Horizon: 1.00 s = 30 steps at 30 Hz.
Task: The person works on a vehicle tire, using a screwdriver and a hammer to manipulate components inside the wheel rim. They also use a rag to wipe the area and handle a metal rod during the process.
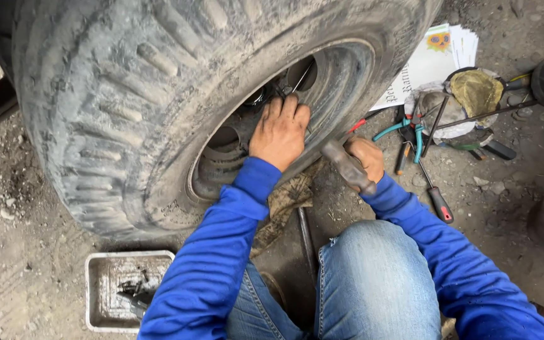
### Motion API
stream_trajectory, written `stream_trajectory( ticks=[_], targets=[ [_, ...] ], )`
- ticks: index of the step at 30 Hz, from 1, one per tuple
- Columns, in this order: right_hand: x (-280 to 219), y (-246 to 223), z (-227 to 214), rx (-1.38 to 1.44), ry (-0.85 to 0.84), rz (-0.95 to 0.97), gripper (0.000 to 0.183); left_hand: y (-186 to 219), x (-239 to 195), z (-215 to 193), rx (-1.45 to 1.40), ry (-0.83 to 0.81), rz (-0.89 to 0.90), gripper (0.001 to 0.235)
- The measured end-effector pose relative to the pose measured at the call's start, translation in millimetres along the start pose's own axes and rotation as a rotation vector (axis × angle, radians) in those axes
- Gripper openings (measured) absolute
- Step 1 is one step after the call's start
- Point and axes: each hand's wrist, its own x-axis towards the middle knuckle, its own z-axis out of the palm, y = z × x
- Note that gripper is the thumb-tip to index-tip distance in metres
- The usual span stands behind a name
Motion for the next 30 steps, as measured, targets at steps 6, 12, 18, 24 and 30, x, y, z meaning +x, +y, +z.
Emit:
stream_trajectory(
  ticks=[6,12,18,24,30],
  targets=[
    [16.9,-8.5,-0.4,-0.037,-0.02,-0.019,0.065,0.9,4.9,2.4,-0.005,0.029,-0.004,0.01],
    [-41.7,60.1,14.5,-0.184,-0.014,-0.005,0.036,2.5,6.2,-0.4,0.0,0.028,-0.014,0.009],
    [-35.1,-7.3,-51.7,-0.216,0.017,0.029,0.029,6.5,0.2,-18.0,-0.045,0.032,0.027,0.011],
    [-51.0,-12.5,-101.2,-0.265,0.46,0.79,0.02,31.4,-14.2,-55.7,-0.122,-0.022,0.026,0.025],
    [-115.6,95.1,-146.5,-0.529,0.623,1.232,0.021,22.7,-14.7,-78.8,-0.386,-0.534,-0.189,0.045]
  ],
)
